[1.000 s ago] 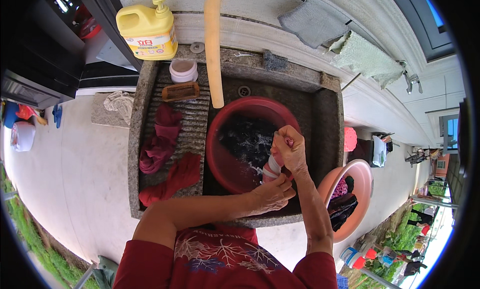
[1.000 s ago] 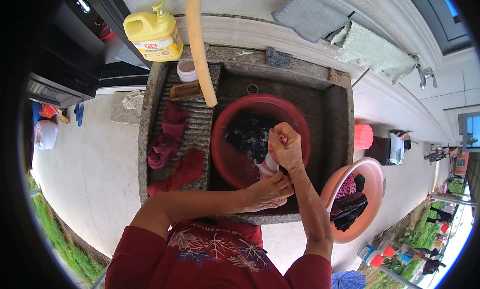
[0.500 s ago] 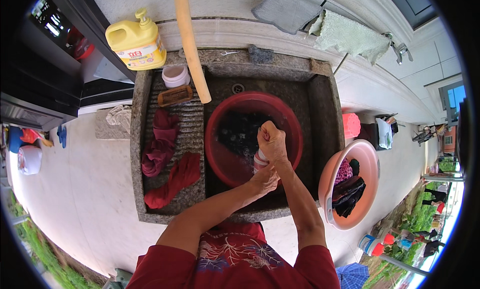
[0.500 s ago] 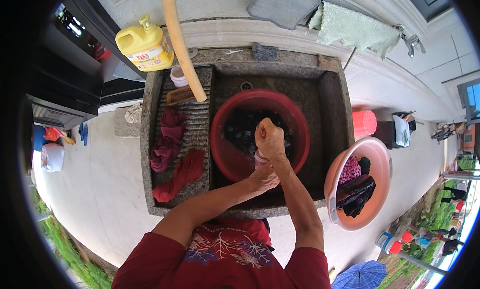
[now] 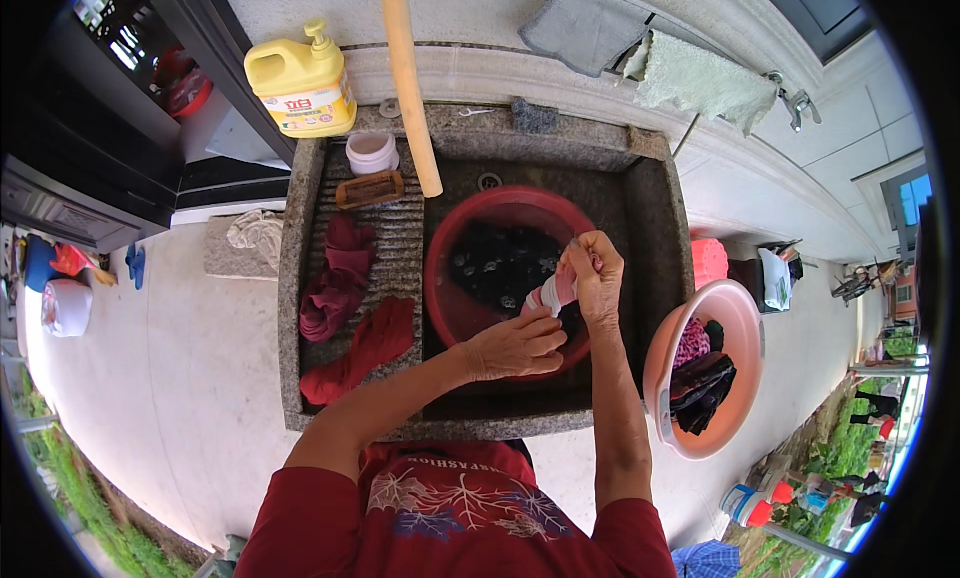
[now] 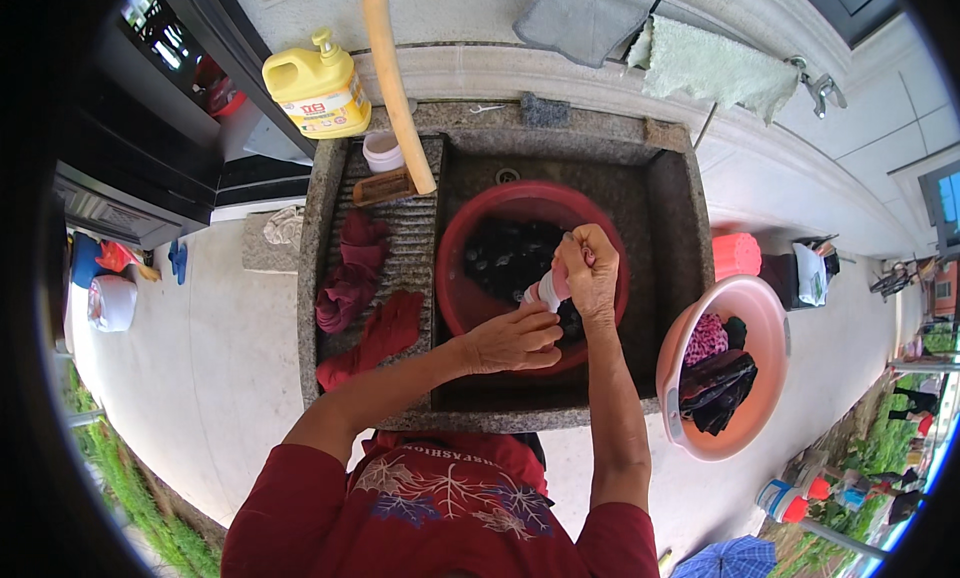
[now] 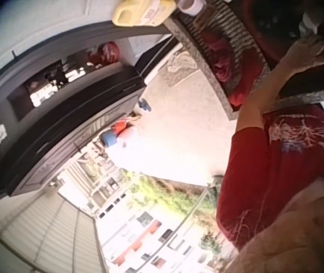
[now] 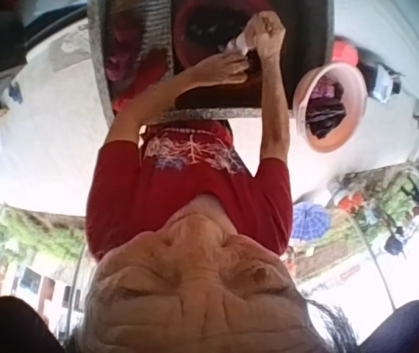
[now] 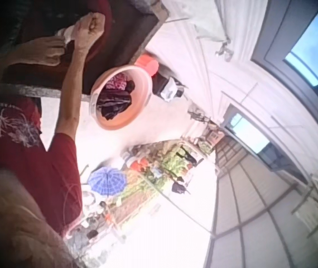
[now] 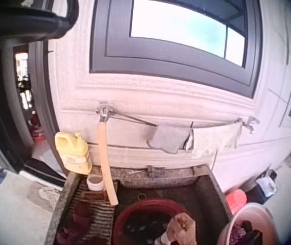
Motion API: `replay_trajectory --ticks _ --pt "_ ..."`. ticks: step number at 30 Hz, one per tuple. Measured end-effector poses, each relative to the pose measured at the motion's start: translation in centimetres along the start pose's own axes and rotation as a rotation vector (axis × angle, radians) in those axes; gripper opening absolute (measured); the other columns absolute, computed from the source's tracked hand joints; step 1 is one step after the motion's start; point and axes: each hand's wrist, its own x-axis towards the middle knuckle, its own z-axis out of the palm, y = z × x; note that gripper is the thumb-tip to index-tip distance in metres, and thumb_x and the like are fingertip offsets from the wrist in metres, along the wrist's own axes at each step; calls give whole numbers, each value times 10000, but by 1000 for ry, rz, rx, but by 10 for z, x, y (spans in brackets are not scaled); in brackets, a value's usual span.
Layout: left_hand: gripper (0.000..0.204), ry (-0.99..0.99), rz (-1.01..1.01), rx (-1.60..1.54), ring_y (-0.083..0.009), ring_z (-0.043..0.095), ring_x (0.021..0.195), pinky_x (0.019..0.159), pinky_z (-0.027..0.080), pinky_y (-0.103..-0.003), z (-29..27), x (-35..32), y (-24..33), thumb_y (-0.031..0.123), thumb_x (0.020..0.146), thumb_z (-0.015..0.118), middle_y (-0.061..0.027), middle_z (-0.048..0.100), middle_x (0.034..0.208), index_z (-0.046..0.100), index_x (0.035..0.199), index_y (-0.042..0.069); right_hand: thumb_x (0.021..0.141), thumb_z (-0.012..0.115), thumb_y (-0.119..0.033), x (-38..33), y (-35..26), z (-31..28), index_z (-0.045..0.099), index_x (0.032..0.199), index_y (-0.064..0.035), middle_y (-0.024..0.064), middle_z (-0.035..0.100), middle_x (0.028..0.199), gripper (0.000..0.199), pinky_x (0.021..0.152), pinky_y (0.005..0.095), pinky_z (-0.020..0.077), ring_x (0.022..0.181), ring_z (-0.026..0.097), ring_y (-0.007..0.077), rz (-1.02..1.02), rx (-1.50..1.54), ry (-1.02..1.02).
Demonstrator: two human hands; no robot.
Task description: The person washes clothes by hand in a red basin filled with soapy water. They scrub and rinse a pink and white striped cloth, a dark garment, and a maroon cloth, placing each item into a pink basin after washing.
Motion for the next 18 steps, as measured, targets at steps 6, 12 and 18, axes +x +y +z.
replay_trajectory --ticks 6,12,18 --pt "433 800 -1111 -863 -213 543 980 874 448 -310 -53 1 -13 270 860 639 -119 533 1114 474 1185 36 825 553 -120 -31 -60 -10 465 816 -32 104 541 791 125 755 361 459 749 547 210 -138 498 -105" --pt "398 1388 -1492 -1849 -162 594 818 756 500 -323 -64 7 -25 488 886 543 -44 616 880 588 927 95 810 576 -153 -94 -43 16 470 812 -29 94 490 783 163 698 350 395 693 477 182 25 857 -355" --pt "402 1246 -1325 -2112 -175 610 813 737 519 -338 -60 -1 -18 493 871 564 -49 630 892 595 956 102 714 780 -174 -119 -29 33 362 1297 -61 89 476 1187 726 948 344 398 1057 502 195 276 471 -244"
